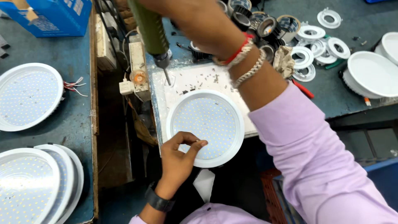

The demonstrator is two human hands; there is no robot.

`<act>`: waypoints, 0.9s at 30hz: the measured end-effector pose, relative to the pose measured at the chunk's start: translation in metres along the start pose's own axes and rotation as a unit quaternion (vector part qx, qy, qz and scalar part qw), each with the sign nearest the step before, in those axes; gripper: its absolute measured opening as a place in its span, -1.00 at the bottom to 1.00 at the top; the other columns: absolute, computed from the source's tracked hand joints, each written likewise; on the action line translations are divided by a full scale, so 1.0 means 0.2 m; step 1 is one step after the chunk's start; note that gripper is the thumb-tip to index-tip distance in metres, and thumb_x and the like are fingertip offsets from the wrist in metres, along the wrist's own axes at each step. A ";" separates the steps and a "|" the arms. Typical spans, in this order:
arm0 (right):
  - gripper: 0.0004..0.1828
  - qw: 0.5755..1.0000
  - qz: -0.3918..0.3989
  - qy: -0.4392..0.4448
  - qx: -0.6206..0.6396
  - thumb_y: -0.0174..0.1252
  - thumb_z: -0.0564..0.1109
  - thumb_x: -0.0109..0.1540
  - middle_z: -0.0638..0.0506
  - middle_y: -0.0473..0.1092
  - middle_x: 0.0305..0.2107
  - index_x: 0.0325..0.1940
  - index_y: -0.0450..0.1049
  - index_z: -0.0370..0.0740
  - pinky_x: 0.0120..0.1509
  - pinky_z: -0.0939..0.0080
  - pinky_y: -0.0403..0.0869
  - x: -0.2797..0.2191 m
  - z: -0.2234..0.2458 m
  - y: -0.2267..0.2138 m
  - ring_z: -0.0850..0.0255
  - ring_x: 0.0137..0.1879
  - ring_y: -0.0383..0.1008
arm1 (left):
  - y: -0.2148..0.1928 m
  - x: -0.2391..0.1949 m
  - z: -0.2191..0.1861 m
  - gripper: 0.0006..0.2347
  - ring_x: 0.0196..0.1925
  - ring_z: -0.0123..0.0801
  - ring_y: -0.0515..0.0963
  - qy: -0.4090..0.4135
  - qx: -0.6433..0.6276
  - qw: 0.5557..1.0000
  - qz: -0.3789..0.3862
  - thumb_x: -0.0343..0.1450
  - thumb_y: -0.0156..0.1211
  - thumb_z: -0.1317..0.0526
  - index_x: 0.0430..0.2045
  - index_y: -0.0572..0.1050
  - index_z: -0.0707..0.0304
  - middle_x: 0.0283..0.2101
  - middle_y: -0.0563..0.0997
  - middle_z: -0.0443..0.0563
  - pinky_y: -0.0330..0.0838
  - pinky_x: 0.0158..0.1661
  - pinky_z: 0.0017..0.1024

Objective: The person secures circular LED circuit boards into plastic housings using an electric screwdriver and small screws, then places the assembled units into a stack on the workbench.

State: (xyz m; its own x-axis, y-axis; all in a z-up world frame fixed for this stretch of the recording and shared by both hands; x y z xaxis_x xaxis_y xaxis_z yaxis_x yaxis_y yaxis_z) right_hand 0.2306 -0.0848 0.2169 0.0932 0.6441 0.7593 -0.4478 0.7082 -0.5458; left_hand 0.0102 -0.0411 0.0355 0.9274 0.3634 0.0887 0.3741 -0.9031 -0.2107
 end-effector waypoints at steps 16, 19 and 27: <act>0.03 0.879 -0.170 0.281 0.346 -0.06 0.57 0.37 -0.25 0.36 -0.33 0.27 0.18 -0.57 -0.29 0.20 0.46 -0.46 0.67 -0.15 0.13 -0.38 0.40 | 0.30 0.03 -0.04 -0.87 -0.37 -0.20 0.71 0.095 0.083 0.984 0.124 0.33 0.40 0.26 -0.45 0.61 0.36 -0.40 0.69 0.11 0.55 -0.30 -0.37; 0.04 0.882 -0.184 0.281 0.332 -0.02 0.57 0.33 -0.27 0.35 -0.24 0.27 0.15 -0.56 -0.33 0.19 0.47 -0.47 0.66 -0.16 0.13 -0.36 0.40 | 0.31 0.04 -0.07 -0.89 -0.38 -0.12 0.68 0.109 0.102 0.979 0.141 0.35 0.36 0.27 -0.45 0.59 0.35 -0.39 0.67 0.12 0.52 -0.34 -0.33; 0.03 0.857 -0.201 0.292 0.373 0.10 0.56 0.31 -0.26 0.30 0.00 0.27 0.20 -0.55 -0.32 0.23 0.48 -0.56 0.63 -0.11 0.14 -0.29 0.43 | 0.31 0.07 -0.08 -0.87 -0.36 -0.02 0.62 0.136 0.154 0.966 0.158 0.33 0.38 0.24 -0.47 0.57 0.34 -0.41 0.65 0.15 0.44 -0.33 -0.20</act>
State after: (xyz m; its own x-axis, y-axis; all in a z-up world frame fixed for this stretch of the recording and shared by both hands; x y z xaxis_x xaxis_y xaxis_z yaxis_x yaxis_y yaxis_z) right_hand 0.1177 -0.2101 0.1888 0.7056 0.5805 0.4063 -0.6987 0.6656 0.2623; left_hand 0.0467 -0.0958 0.0386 0.9759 -0.0314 0.2158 0.0936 -0.8332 -0.5449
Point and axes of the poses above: each hand's wrist, its own x-axis towards the middle knuckle, its own y-axis out of the palm, z = x × y, the point moved 5 cm from there along x, towards the middle knuckle
